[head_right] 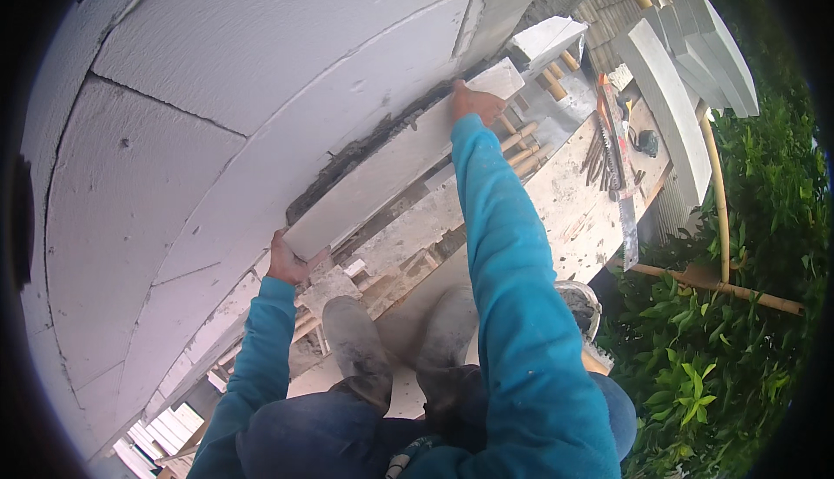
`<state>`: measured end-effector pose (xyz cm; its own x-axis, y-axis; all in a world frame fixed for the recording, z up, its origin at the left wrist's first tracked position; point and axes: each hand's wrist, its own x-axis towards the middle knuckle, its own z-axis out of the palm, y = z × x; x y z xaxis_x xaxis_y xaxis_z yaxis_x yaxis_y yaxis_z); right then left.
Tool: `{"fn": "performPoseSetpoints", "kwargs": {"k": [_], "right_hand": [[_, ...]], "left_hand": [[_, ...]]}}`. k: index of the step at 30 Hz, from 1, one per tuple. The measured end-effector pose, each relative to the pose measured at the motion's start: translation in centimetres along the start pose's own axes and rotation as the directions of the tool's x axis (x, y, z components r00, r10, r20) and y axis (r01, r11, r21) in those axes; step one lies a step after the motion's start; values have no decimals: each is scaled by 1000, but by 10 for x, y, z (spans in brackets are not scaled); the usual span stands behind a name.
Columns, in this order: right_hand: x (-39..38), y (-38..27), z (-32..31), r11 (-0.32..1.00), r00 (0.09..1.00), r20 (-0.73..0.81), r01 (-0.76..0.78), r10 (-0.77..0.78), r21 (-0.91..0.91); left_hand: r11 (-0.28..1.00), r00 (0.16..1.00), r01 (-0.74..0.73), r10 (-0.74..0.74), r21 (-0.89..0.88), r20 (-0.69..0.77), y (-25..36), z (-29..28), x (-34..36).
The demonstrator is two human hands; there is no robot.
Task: The person applies mortar to a white rectangular tile using a notched trowel, then places the tile onto a curved wall and taps it into position with a hammer. The person repeats this process for multiple tiles, adjusting their position and smoothing the mortar between tiles.
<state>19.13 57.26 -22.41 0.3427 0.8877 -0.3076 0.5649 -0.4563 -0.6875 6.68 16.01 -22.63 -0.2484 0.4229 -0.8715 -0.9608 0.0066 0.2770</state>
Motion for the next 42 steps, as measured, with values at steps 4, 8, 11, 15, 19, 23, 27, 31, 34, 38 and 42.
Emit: {"fn": "performPoseSetpoints", "kwargs": {"k": [4,8,11,15,19,23,27,31,34,38,42], "right_hand": [[6,-8,11,998,998,-69,-12,7,-68],[10,-20,8,997,997,-78,0,-7,-81],[14,-24,7,1000,999,-52,3,-4,-24],[20,-25,8,998,999,-37,33,-35,-61],[26,-19,8,997,997,-21,67,-68,-31],[14,-5,10,999,998,35,52,-51,-3],[12,43,11,924,983,31,161,-183,348],[-44,65,39,813,977,184,-23,-104,582],[-54,67,39,758,974,206,-67,-90,649],[-53,63,35,729,963,250,-98,-103,678],[-56,54,28,761,976,218,-134,-10,634]], "left_hand": [[995,998,-53,52,81,21,4,-5,17],[989,999,-44,41,139,28,6,12,11],[986,999,-47,41,161,35,5,14,9],[964,996,-86,74,250,57,3,12,13],[947,990,-125,100,295,98,-4,-1,21],[925,971,-221,178,310,160,-11,-15,16],[825,960,-277,254,492,116,-14,4,14],[740,947,-306,302,599,110,-17,22,5],[731,953,-266,298,628,58,-16,31,1],[727,964,-233,259,646,56,-12,27,3],[680,973,-206,219,703,72,-8,26,0]]}}
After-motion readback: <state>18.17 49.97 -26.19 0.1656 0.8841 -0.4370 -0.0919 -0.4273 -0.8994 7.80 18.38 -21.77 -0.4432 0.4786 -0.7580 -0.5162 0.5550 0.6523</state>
